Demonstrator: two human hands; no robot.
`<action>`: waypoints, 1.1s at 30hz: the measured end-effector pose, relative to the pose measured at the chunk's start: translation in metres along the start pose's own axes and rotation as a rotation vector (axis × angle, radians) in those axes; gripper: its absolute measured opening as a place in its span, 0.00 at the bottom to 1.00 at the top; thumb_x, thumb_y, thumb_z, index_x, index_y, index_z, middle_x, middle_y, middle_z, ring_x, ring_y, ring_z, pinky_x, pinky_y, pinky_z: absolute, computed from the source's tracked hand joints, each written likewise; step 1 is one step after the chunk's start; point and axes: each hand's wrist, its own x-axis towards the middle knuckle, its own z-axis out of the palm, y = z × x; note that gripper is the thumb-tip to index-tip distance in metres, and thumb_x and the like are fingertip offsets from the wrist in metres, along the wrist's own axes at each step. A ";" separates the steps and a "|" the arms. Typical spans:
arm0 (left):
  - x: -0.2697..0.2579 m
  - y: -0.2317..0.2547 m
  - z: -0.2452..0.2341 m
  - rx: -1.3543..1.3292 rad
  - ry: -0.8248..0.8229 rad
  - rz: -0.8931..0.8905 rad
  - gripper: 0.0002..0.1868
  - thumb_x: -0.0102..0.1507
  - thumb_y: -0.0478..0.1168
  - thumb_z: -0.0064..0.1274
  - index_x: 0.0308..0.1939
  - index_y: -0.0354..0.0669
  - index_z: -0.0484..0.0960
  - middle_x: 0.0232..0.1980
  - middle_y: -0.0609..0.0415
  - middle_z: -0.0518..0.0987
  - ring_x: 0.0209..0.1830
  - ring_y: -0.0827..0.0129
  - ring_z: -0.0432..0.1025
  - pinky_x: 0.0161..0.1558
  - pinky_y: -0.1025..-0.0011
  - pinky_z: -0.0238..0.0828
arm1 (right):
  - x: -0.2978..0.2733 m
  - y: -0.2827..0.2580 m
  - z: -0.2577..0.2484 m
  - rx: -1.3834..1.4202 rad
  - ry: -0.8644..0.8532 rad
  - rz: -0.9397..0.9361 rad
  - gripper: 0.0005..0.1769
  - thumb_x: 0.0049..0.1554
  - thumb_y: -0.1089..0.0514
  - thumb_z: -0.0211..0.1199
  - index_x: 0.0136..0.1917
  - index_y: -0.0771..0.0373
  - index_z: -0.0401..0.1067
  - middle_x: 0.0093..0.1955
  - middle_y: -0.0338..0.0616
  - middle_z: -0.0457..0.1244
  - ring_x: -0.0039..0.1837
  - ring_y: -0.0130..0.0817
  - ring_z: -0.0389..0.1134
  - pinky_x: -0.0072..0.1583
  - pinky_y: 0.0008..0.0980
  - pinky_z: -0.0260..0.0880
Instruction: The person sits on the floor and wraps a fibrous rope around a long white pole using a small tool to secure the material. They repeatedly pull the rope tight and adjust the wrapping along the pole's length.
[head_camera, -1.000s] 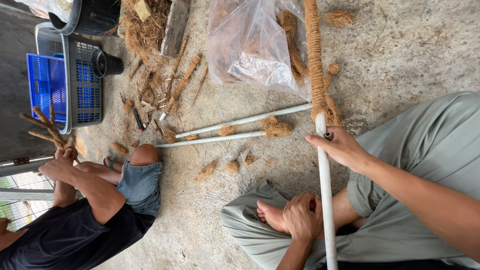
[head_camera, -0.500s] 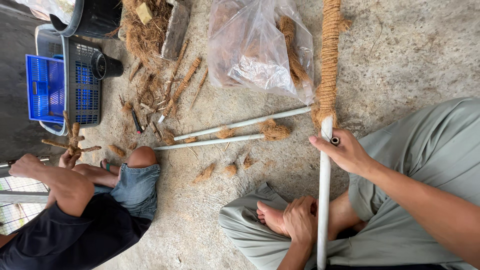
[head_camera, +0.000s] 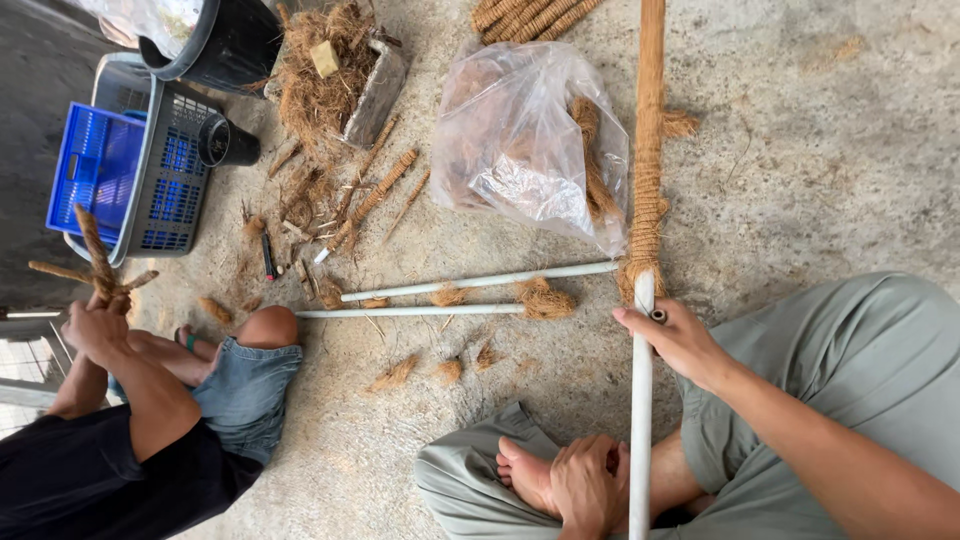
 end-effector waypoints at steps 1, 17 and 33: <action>-0.003 -0.001 -0.002 0.005 0.012 0.006 0.13 0.61 0.44 0.58 0.24 0.42 0.78 0.29 0.50 0.81 0.32 0.54 0.75 0.39 0.58 0.69 | 0.000 0.001 0.001 0.067 -0.014 0.067 0.25 0.56 0.37 0.65 0.34 0.61 0.70 0.28 0.37 0.58 0.29 0.27 0.59 0.32 0.30 0.59; -0.005 0.000 -0.006 -0.028 -0.009 -0.053 0.11 0.60 0.43 0.58 0.26 0.41 0.80 0.31 0.50 0.81 0.34 0.56 0.77 0.41 0.59 0.71 | -0.003 0.009 0.004 -0.089 0.090 0.059 0.29 0.56 0.34 0.63 0.32 0.61 0.67 0.28 0.37 0.55 0.30 0.27 0.55 0.34 0.30 0.54; -0.017 -0.026 0.016 -0.043 0.032 0.002 0.11 0.60 0.43 0.61 0.26 0.43 0.81 0.30 0.51 0.81 0.33 0.57 0.77 0.41 0.60 0.72 | 0.011 0.019 -0.005 0.286 -0.027 0.246 0.20 0.58 0.42 0.66 0.43 0.61 0.70 0.34 0.36 0.55 0.34 0.27 0.52 0.36 0.31 0.52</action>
